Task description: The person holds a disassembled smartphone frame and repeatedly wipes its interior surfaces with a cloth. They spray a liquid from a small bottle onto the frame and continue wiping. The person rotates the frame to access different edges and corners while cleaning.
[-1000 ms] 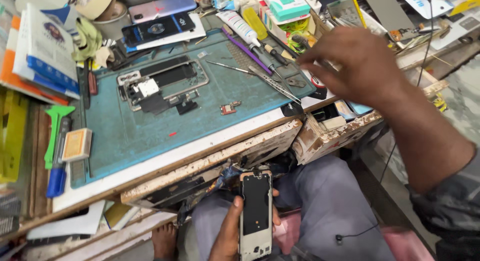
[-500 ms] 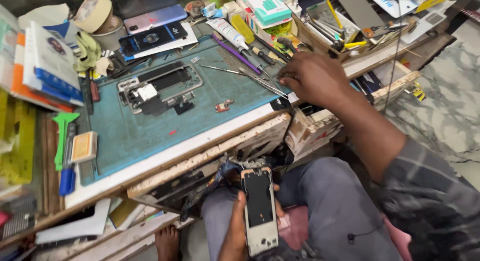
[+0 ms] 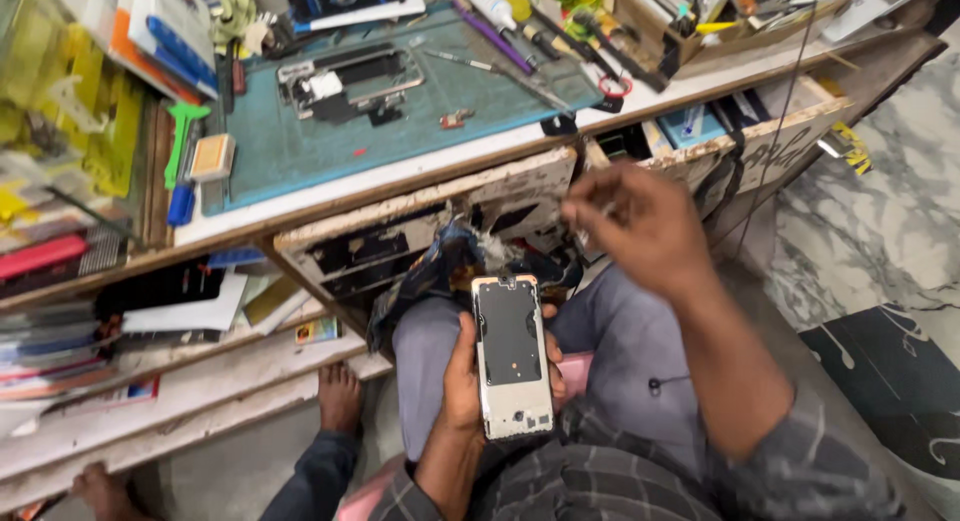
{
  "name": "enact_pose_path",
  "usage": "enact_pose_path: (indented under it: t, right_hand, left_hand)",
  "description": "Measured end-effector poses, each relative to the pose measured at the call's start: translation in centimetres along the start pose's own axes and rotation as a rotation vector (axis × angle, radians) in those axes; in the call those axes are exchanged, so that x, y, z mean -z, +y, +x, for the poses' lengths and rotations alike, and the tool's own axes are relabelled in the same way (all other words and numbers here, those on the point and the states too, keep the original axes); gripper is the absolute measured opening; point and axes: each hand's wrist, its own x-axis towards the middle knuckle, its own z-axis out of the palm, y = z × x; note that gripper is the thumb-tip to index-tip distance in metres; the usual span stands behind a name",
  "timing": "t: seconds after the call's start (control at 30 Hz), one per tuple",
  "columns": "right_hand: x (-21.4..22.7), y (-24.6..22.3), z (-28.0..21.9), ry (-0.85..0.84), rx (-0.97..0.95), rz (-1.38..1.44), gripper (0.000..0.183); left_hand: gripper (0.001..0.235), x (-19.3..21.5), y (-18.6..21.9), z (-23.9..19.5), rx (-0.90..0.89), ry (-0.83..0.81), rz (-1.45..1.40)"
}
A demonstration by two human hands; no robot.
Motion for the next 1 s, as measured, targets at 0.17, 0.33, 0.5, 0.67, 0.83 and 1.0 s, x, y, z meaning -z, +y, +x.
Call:
enact_pose_path:
  t: [0.17, 0.33, 0.5, 0.67, 0.83, 1.0]
  right_hand:
    - [-2.2, 0.2, -6.8, -0.08, -0.08, 0.178, 0.031]
    - [-2.0, 0.1, -9.0, -0.089, -0.118, 0.082, 0.024]
    - [-2.6, 0.2, -9.3, -0.062, -0.024, 0.053, 0.016]
    - [-3.2, 0.2, -9.2, -0.093, -0.018, -0.014, 0.016]
    - [-4.1, 0.4, -9.5, -0.115, -0.025, -0.064, 0.018]
    - [-3.7, 0.2, -9.8, -0.068, 0.04, -0.073, 0.019]
  left_hand:
    - [0.098, 0.0, -1.8, -1.6, -0.043, 0.021, -0.127]
    - [0.103, 1.1, -2.7, -1.2, -0.045, 0.05, -0.079]
    - [0.092, 2.0, -2.0, -0.6, -0.035, 0.011, -0.093]
    - [0.09, 2.6, -2.2, -0.2, 0.001, 0.044, -0.164]
    - [0.09, 3.3, -2.4, 0.0, 0.081, 0.052, -0.176]
    - [0.095, 2.8, -3.0, -0.1, 0.02, 0.018, -0.152]
